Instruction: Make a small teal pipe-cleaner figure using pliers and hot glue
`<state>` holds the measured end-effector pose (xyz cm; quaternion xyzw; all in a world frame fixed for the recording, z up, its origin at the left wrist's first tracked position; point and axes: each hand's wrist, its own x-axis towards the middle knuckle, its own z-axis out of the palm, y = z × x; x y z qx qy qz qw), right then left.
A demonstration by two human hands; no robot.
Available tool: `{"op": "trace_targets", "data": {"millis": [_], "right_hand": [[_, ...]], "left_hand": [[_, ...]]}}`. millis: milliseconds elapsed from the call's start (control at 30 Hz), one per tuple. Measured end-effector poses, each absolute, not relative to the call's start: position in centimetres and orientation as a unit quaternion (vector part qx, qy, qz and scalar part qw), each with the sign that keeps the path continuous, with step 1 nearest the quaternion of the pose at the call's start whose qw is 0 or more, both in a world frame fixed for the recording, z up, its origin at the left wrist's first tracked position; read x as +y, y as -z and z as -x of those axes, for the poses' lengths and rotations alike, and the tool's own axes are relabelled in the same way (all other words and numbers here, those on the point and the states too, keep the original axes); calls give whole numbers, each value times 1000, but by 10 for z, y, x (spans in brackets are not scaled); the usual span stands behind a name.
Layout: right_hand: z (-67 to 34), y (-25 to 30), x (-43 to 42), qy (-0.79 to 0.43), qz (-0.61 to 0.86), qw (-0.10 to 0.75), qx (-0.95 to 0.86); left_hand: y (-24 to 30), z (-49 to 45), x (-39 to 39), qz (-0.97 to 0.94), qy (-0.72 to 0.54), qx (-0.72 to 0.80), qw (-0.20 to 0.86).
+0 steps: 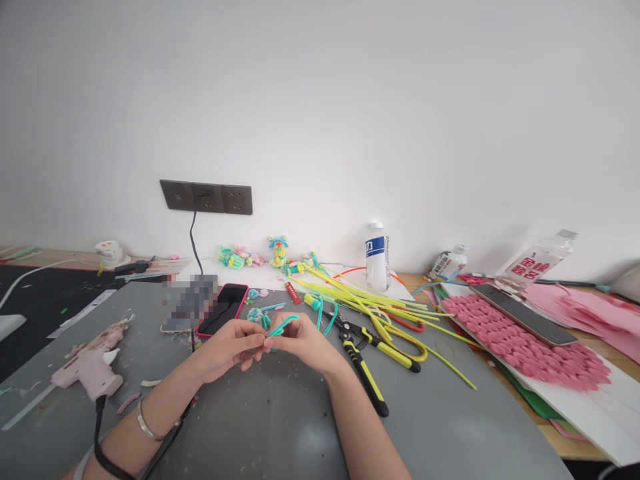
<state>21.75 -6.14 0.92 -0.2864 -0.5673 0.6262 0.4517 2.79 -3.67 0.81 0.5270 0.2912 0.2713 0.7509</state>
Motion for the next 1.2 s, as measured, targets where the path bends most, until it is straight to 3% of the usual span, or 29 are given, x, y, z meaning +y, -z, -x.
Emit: {"op": "trace_targets", "data": {"millis": [200, 767, 1200], "right_hand": [[-220, -8, -60, -643, 278, 423, -574], [-218, -2, -60, -656, 280, 442, -544], [-217, -8, -59, -556, 334, 499, -576]], "left_hand": [[-6, -29, -37, -524, -250, 290, 761], [-5, -29, -37, -531, -255, 275, 760], [-8, -29, -37, -538, -276, 300, 738]]}}
